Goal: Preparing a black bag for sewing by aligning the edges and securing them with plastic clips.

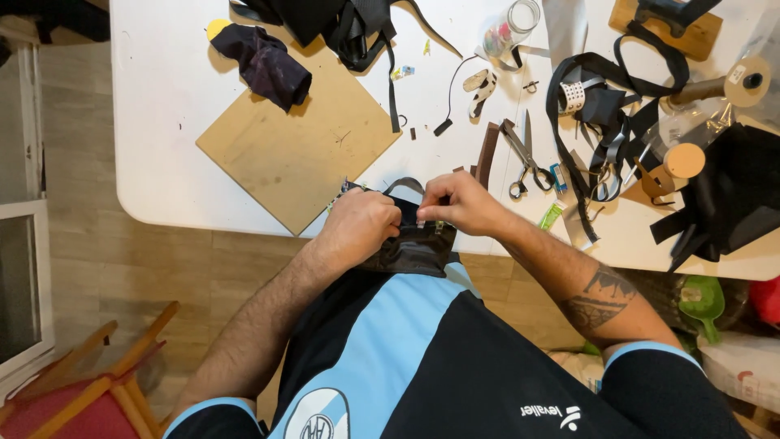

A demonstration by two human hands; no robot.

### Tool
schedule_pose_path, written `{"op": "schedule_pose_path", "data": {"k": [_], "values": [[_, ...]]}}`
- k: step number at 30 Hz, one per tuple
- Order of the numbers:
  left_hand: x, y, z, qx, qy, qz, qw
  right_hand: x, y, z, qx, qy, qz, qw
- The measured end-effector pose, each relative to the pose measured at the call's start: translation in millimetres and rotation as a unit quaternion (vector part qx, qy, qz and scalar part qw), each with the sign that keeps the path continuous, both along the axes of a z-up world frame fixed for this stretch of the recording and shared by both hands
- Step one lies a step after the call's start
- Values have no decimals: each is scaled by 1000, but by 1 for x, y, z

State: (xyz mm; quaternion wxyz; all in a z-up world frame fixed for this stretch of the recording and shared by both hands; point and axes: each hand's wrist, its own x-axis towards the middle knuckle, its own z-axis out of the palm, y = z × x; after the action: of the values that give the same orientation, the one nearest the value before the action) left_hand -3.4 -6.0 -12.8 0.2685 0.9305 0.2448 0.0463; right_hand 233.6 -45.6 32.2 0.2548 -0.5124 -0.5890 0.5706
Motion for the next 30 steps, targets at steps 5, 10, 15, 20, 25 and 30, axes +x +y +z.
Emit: {"op": "schedule_pose_path", "data": {"k": [5, 10, 15, 20, 25, 30], "values": [[1, -3, -1, 6, -6, 6, 1000, -10, -4, -6, 14, 6, 22, 1000], [-5, 4, 9, -6, 60, -3, 998, -4, -1, 2, 12, -54, 78, 995], [-5, 13, 21, -43, 81, -18, 996, -3, -11, -4, -9, -70, 91, 993], [-12, 26, 61, 54, -80, -9, 995, -5, -16, 45, 107, -100, 32, 989], [-24, 46, 39, 168, -216, -26, 961, -43, -33, 19, 266, -245, -23, 932], [-57, 55, -57, 254, -187, -55, 947, -102, -35, -79, 194, -313, -16, 930]]}}
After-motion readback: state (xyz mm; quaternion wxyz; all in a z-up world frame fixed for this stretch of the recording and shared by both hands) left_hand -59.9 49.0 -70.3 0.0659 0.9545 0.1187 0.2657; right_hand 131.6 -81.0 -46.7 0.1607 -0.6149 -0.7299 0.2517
